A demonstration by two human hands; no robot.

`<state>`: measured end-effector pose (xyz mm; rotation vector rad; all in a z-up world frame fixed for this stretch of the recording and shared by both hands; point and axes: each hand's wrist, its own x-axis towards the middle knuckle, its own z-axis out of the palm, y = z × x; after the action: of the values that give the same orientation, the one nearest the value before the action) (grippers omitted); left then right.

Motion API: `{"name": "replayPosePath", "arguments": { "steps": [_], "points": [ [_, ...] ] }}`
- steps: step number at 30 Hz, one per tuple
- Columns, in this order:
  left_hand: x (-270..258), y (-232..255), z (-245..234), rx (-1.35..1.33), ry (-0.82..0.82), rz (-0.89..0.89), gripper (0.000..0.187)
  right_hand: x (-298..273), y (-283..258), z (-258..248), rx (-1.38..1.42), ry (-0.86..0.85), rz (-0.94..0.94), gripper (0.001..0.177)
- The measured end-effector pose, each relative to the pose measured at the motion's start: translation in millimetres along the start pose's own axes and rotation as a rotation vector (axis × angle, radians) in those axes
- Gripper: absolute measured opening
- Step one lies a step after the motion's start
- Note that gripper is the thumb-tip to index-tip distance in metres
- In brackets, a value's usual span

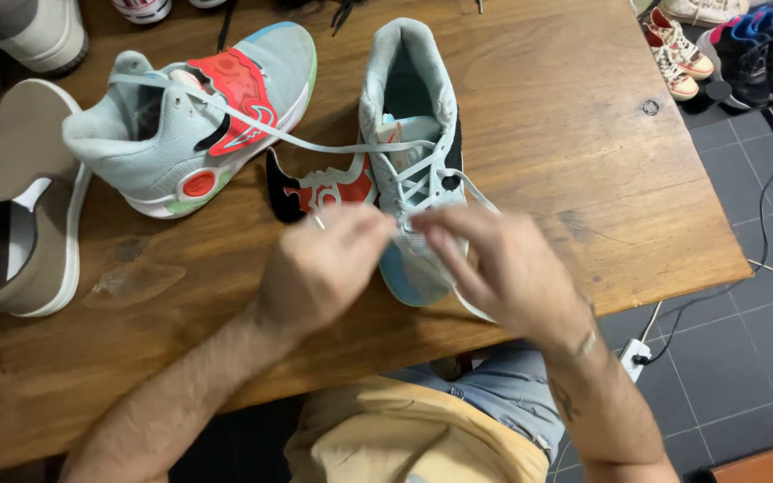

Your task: The person laces a light blue and red high-top sneaker by threading white laces through the eyelets from the bottom up. They pull the laces tight at each step and finish by tying a knot at the top.

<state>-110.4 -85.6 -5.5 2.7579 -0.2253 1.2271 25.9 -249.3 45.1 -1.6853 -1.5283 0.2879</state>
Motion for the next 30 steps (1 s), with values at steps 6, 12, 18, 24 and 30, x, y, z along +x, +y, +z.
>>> {"name": "replayPosePath", "arguments": {
  "steps": [6,12,18,24,30],
  "points": [
    [-9,-37,35,-0.642,0.166,-0.796,0.013,41,62,23,-0.310,0.161,-0.056,0.014],
    [-18,-48,72,-0.820,0.314,-1.165,0.011,49,80,36,-0.592,0.142,0.045,0.011],
    [-22,-45,87,-0.838,0.392,-1.328,0.014,51,95,46,-0.565,0.176,0.187,0.012],
    [-25,-42,98,-0.807,0.434,-1.313,0.015,57,95,45,-0.478,0.135,0.267,0.014],
    [-20,-37,97,-0.743,0.418,-1.301,0.013,57,99,43,-0.342,0.133,0.232,0.020]
  ]
}}
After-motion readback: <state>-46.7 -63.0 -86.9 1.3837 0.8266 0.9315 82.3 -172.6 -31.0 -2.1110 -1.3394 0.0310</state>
